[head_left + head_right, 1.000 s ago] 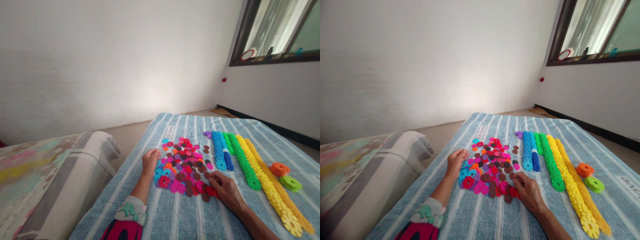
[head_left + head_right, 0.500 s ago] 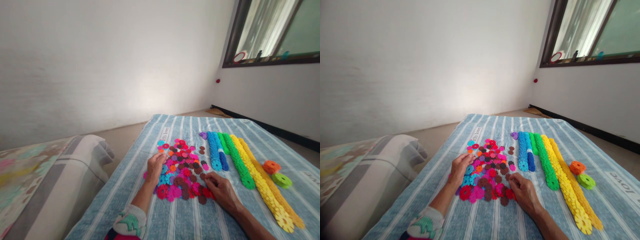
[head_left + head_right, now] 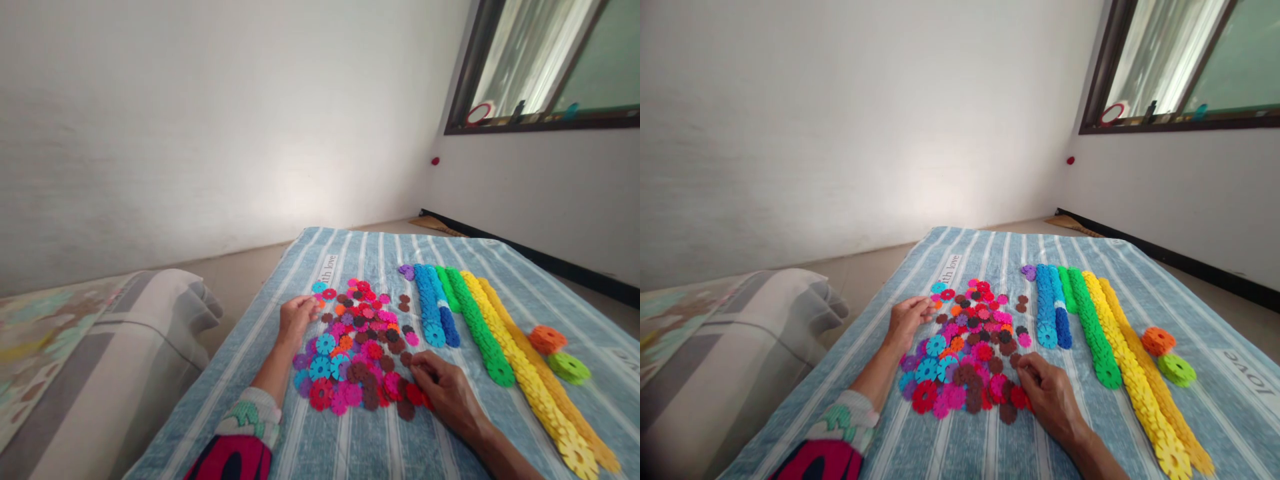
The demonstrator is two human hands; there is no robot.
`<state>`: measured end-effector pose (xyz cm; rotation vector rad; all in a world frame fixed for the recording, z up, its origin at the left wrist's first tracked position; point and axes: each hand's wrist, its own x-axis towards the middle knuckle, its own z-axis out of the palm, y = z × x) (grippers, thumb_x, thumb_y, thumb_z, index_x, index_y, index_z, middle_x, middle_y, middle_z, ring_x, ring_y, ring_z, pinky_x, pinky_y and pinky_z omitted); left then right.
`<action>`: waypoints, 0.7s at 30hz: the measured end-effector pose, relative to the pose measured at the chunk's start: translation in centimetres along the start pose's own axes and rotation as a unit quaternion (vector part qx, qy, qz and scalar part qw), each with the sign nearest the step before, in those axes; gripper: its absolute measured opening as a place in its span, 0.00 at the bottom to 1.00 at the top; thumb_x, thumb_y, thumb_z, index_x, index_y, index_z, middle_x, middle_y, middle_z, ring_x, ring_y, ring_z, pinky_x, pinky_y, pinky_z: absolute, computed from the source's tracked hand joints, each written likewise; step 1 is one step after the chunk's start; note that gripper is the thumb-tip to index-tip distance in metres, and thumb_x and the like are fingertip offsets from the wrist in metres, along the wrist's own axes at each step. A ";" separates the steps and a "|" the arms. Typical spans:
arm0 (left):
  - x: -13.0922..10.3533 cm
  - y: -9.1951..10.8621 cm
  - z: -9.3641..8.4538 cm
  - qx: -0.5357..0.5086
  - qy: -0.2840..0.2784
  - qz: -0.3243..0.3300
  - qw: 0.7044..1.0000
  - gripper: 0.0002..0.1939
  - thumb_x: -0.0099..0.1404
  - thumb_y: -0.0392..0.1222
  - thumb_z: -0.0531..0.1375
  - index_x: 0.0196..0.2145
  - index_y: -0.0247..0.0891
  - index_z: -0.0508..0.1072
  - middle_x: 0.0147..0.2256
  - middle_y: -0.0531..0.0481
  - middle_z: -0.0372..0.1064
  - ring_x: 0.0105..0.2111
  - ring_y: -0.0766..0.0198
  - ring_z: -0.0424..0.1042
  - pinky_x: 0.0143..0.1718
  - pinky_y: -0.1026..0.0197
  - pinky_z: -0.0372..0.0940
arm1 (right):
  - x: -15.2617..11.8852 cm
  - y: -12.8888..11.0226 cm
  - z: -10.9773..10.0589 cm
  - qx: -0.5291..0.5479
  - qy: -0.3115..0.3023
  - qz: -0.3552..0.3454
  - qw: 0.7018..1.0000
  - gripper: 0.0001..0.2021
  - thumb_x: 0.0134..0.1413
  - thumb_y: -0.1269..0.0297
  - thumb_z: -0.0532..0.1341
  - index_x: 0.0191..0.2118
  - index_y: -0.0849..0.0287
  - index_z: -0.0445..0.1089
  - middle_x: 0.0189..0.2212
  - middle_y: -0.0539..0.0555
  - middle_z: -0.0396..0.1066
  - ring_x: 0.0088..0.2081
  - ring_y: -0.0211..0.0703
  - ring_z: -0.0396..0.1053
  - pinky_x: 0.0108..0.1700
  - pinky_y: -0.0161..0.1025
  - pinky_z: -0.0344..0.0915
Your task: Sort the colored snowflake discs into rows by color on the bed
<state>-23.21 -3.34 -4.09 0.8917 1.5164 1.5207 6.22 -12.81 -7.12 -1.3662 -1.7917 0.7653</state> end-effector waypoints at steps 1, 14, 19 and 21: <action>0.1 -0.2 0.0 0.007 -0.004 0.005 1.000 0.14 0.48 0.44 0.62 0.30 0.31 0.74 0.24 0.47 0.74 0.26 0.63 0.74 0.25 0.64 0.66 | 0.0 0.0 0.0 -0.002 0.000 0.001 1.000 0.13 0.58 0.56 0.53 0.34 0.58 0.70 0.19 0.47 0.65 0.22 0.39 0.62 0.25 0.33 0.58; 0.0 -0.6 -0.2 0.066 -0.023 0.027 0.997 0.14 0.48 0.46 0.60 0.29 0.32 0.75 0.20 0.50 0.72 0.21 0.65 0.69 0.24 0.66 0.63 | 0.2 -0.7 -0.1 -0.053 0.001 0.002 0.999 0.13 0.60 0.57 0.52 0.33 0.58 0.71 0.20 0.48 0.68 0.23 0.38 0.64 0.25 0.33 0.57; 0.2 -0.6 -0.2 0.083 -0.031 0.026 0.996 0.15 0.48 0.47 0.60 0.30 0.32 0.76 0.21 0.49 0.73 0.22 0.64 0.70 0.24 0.65 0.63 | 2.5 -2.7 0.2 -0.149 0.002 -0.130 0.980 0.12 0.62 0.64 0.51 0.34 0.58 0.71 0.28 0.53 0.70 0.30 0.41 0.68 0.34 0.36 0.61; 0.3 -0.6 -0.2 0.087 -0.033 0.027 0.995 0.15 0.48 0.47 0.60 0.29 0.32 0.76 0.21 0.49 0.72 0.22 0.64 0.70 0.24 0.65 0.63 | 4.0 -3.8 1.1 -0.186 -0.010 -0.193 0.963 0.12 0.63 0.67 0.50 0.38 0.58 0.71 0.32 0.55 0.71 0.35 0.43 0.68 0.39 0.38 0.62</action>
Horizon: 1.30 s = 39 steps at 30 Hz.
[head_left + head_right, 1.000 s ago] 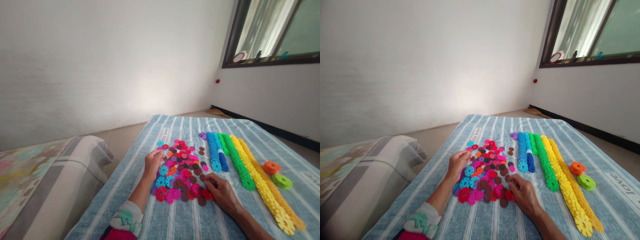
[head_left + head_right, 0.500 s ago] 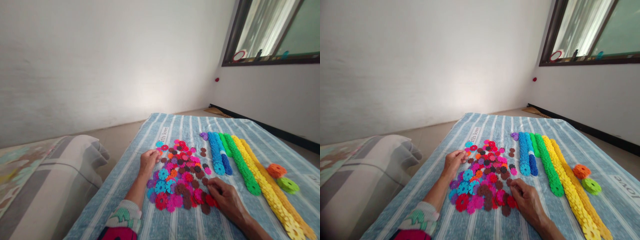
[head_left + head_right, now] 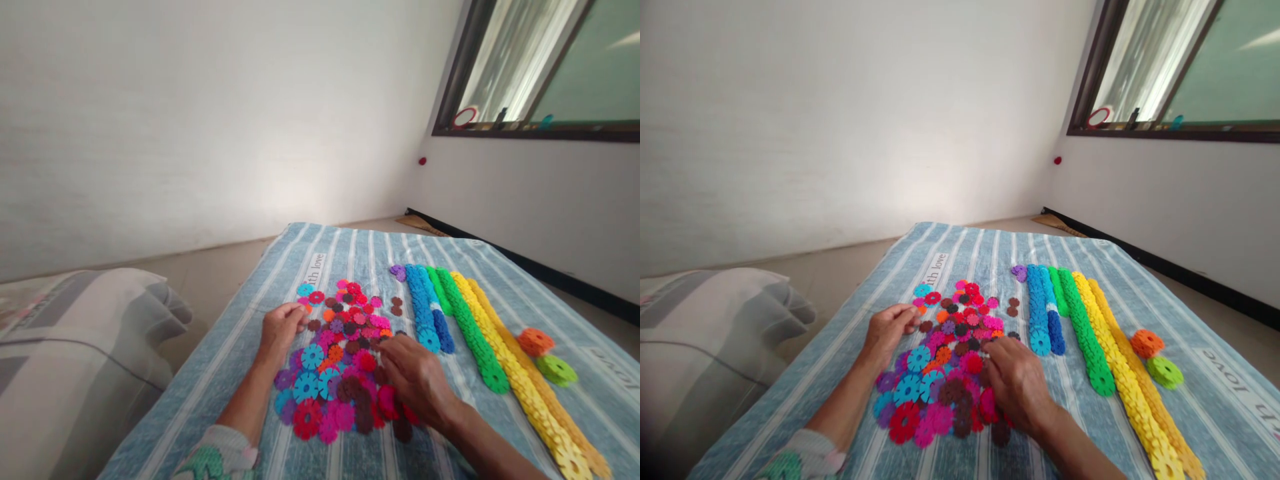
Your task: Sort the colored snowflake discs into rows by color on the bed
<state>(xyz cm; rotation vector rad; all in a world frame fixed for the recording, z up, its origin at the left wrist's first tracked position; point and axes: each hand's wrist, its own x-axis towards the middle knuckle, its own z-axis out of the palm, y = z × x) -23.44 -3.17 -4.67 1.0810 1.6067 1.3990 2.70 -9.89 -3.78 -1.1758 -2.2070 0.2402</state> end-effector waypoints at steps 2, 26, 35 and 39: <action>0.0 0.1 0.0 0.004 -0.002 -0.002 1.000 0.15 0.48 0.47 0.60 0.30 0.32 0.76 0.20 0.50 0.72 0.21 0.65 0.69 0.24 0.65 0.63 | 1.7 -0.7 0.9 -0.024 -0.025 -0.063 0.997 0.10 0.61 0.67 0.53 0.43 0.56 0.70 0.42 0.56 0.71 0.44 0.46 0.67 0.46 0.43 0.62; 0.3 -0.2 0.1 0.026 -0.022 -0.003 0.999 0.16 0.49 0.47 0.60 0.32 0.32 0.76 0.21 0.51 0.73 0.24 0.64 0.70 0.26 0.65 0.63 | -1.2 -1.7 1.3 -0.056 -0.097 -0.026 0.993 0.16 0.56 0.64 0.61 0.51 0.55 0.66 0.48 0.56 0.67 0.51 0.52 0.62 0.55 0.51 0.59; 0.2 0.1 0.2 0.019 -0.019 -0.001 1.000 0.16 0.47 0.48 0.61 0.29 0.33 0.76 0.20 0.51 0.72 0.22 0.64 0.69 0.25 0.64 0.62 | -1.8 -0.7 0.5 0.009 -0.011 -0.022 1.000 0.09 0.62 0.68 0.53 0.37 0.58 0.71 0.37 0.56 0.70 0.41 0.45 0.66 0.45 0.43 0.64; 0.3 -0.2 0.2 0.020 -0.019 0.003 1.000 0.16 0.46 0.49 0.61 0.28 0.33 0.76 0.21 0.51 0.73 0.22 0.64 0.69 0.25 0.64 0.62 | -2.3 0.9 0.6 -0.025 0.022 0.000 0.999 0.10 0.61 0.67 0.54 0.34 0.58 0.73 0.37 0.56 0.71 0.42 0.45 0.67 0.46 0.44 0.63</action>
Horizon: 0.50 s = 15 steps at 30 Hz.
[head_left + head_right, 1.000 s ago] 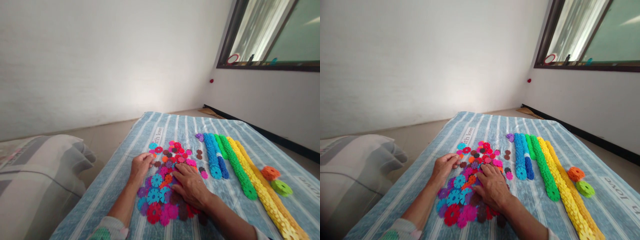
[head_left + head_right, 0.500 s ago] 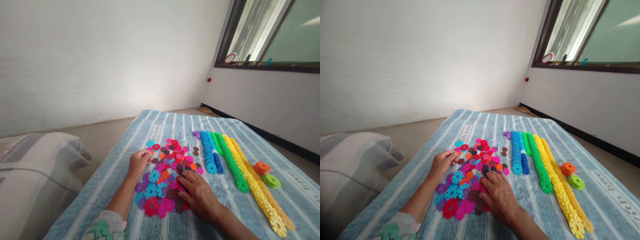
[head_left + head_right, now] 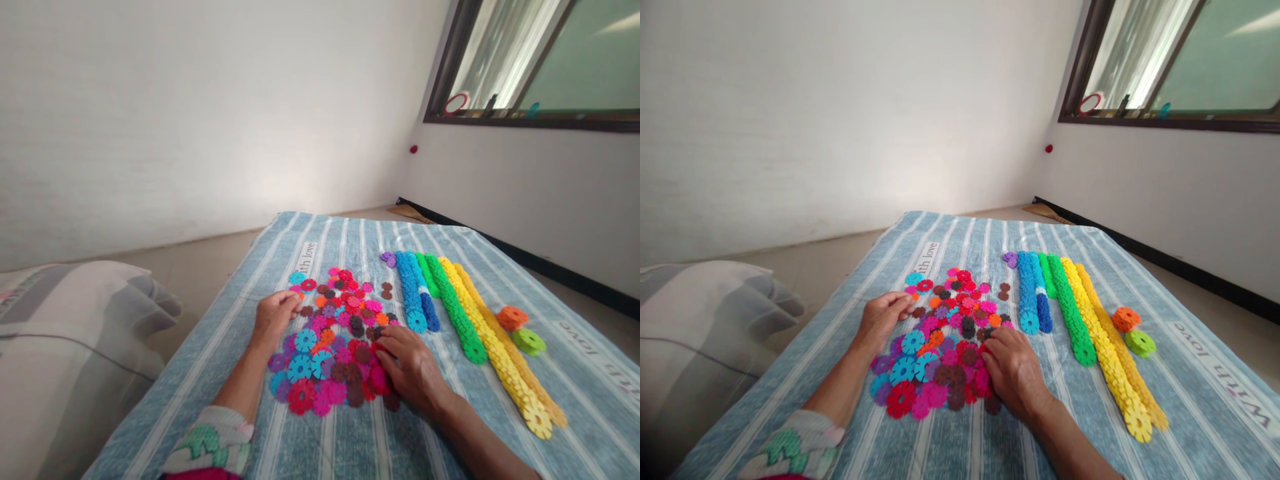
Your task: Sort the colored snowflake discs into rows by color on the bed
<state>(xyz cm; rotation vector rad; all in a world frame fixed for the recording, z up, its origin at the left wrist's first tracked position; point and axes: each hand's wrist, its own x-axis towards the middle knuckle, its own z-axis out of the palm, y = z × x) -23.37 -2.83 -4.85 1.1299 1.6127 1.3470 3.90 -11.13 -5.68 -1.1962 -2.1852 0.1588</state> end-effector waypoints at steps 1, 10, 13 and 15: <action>0.0 0.0 0.0 -0.001 -0.001 0.000 1.000 0.16 0.46 0.49 0.61 0.28 0.33 0.76 0.21 0.51 0.73 0.22 0.64 0.68 0.25 0.64 0.62 | -0.1 0.3 0.1 -0.005 -0.005 0.000 1.000 0.10 0.61 0.67 0.55 0.34 0.57 0.73 0.38 0.56 0.71 0.42 0.45 0.67 0.46 0.44 0.63; 0.0 0.3 0.0 0.008 -0.004 0.010 1.000 0.15 0.47 0.48 0.61 0.28 0.34 0.76 0.20 0.51 0.72 0.22 0.65 0.69 0.25 0.65 0.63 | -0.3 0.9 0.1 0.005 0.004 0.014 1.000 0.13 0.62 0.69 0.53 0.30 0.59 0.72 0.31 0.54 0.71 0.36 0.42 0.66 0.41 0.40 0.61; 0.0 0.5 0.0 0.009 0.000 0.006 1.000 0.15 0.46 0.48 0.62 0.28 0.33 0.76 0.20 0.51 0.72 0.21 0.65 0.69 0.25 0.65 0.63 | -0.3 1.3 0.1 0.006 0.026 0.036 0.999 0.13 0.62 0.68 0.52 0.29 0.59 0.71 0.27 0.53 0.69 0.33 0.41 0.65 0.39 0.38 0.60; -0.1 0.6 0.1 0.007 0.003 0.001 1.000 0.15 0.45 0.48 0.62 0.28 0.33 0.76 0.20 0.51 0.72 0.21 0.65 0.68 0.25 0.65 0.63 | -0.4 1.5 0.0 0.005 0.049 0.044 0.998 0.13 0.62 0.68 0.52 0.29 0.59 0.70 0.26 0.53 0.69 0.32 0.40 0.65 0.38 0.37 0.59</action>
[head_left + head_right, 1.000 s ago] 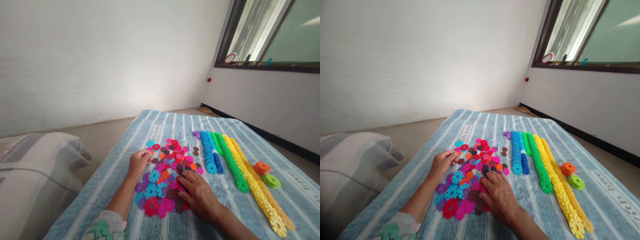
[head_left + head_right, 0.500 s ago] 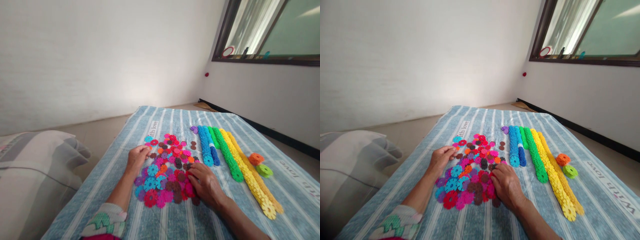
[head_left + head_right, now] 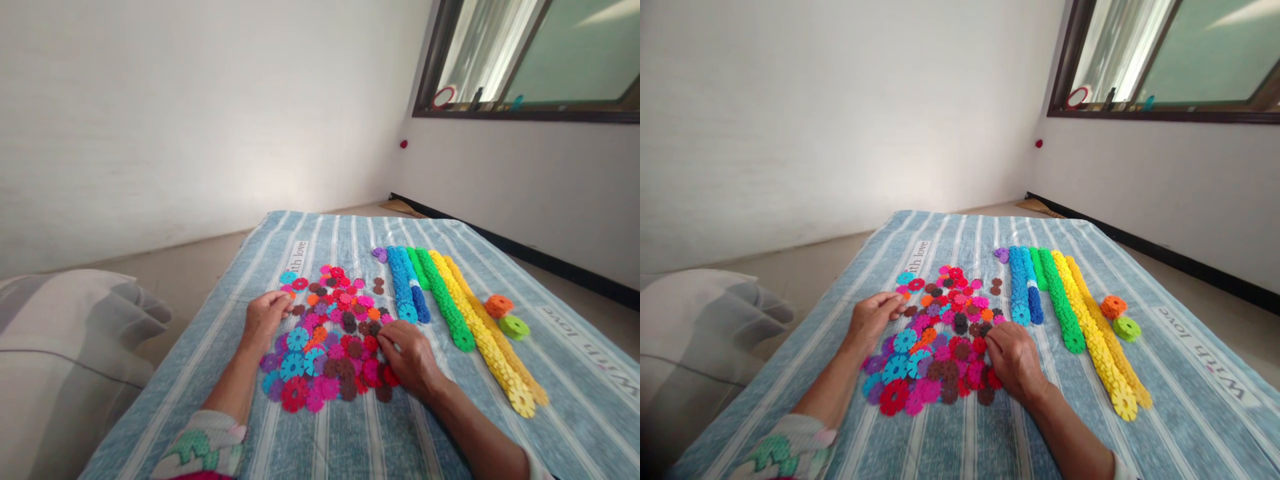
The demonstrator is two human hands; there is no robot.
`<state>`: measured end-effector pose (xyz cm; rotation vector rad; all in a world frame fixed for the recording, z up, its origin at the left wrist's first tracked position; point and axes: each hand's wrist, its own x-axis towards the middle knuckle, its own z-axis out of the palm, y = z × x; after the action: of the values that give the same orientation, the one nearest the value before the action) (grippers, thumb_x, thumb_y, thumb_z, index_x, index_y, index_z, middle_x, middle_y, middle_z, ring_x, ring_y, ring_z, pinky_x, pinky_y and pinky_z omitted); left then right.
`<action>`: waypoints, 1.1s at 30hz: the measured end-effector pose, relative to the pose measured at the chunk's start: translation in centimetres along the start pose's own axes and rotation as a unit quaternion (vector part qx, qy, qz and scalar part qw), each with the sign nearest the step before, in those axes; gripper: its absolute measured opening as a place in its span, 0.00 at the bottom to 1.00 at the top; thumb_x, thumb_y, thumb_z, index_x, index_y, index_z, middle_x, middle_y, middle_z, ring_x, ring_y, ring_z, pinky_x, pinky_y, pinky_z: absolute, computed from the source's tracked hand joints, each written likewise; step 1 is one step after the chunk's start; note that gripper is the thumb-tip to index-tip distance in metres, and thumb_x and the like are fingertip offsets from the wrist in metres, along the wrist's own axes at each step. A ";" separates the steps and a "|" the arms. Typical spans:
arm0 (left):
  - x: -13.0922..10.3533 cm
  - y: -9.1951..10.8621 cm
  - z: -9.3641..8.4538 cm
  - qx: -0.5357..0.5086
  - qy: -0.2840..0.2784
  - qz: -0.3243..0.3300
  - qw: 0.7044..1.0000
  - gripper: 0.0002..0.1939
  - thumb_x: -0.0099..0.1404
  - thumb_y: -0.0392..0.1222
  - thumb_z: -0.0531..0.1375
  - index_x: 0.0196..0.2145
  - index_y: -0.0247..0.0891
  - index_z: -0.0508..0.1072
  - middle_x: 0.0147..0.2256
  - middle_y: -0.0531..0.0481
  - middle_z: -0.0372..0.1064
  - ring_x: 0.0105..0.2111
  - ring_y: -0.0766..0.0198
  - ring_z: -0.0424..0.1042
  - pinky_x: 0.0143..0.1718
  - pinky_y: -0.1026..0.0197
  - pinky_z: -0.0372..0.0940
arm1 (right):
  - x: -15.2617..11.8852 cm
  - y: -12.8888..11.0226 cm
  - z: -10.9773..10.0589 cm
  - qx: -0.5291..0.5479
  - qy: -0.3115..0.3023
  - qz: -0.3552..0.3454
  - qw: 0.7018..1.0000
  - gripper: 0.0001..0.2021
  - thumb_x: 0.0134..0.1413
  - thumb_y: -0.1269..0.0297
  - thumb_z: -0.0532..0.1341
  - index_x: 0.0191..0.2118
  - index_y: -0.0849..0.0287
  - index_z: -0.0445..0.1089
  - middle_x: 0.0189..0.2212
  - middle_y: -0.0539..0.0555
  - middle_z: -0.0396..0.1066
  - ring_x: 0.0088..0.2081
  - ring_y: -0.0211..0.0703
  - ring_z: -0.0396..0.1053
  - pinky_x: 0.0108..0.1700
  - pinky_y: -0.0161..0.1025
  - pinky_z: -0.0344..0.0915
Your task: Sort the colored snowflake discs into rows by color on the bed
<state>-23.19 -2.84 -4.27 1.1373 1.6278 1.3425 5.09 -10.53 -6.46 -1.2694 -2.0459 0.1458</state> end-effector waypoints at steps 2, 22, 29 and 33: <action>0.0 0.1 0.0 -0.001 0.001 -0.004 1.000 0.15 0.45 0.48 0.62 0.28 0.34 0.76 0.20 0.51 0.72 0.21 0.66 0.68 0.25 0.65 0.63 | 0.0 0.2 0.0 -0.003 0.016 0.004 1.000 0.13 0.61 0.67 0.52 0.29 0.59 0.70 0.26 0.53 0.69 0.32 0.40 0.65 0.38 0.37 0.59; -0.1 0.2 -0.1 0.002 0.000 -0.004 1.000 0.15 0.44 0.47 0.63 0.28 0.34 0.76 0.20 0.51 0.72 0.22 0.65 0.68 0.26 0.65 0.63 | 0.0 -0.3 0.2 0.001 -0.004 0.022 1.000 0.15 0.61 0.68 0.52 0.24 0.58 0.66 0.23 0.50 0.65 0.30 0.39 0.62 0.35 0.35 0.56; -0.1 0.1 -0.1 0.011 -0.002 0.004 1.000 0.15 0.45 0.48 0.63 0.28 0.35 0.76 0.20 0.52 0.72 0.22 0.64 0.69 0.26 0.64 0.63 | 0.0 -0.3 0.2 -0.016 -0.034 0.015 0.999 0.14 0.61 0.69 0.52 0.24 0.58 0.66 0.25 0.52 0.65 0.32 0.39 0.63 0.36 0.35 0.57; -0.1 0.1 -0.1 0.009 -0.001 0.000 1.000 0.15 0.45 0.48 0.63 0.28 0.34 0.76 0.19 0.51 0.72 0.21 0.65 0.68 0.26 0.64 0.63 | 0.0 -0.4 0.1 -0.017 -0.033 0.016 0.999 0.14 0.61 0.69 0.52 0.25 0.59 0.67 0.26 0.52 0.66 0.32 0.40 0.63 0.37 0.35 0.57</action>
<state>-23.22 -2.96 -4.14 1.1496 1.6401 1.3291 4.69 -10.73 -6.37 -1.3355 -2.0918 0.1699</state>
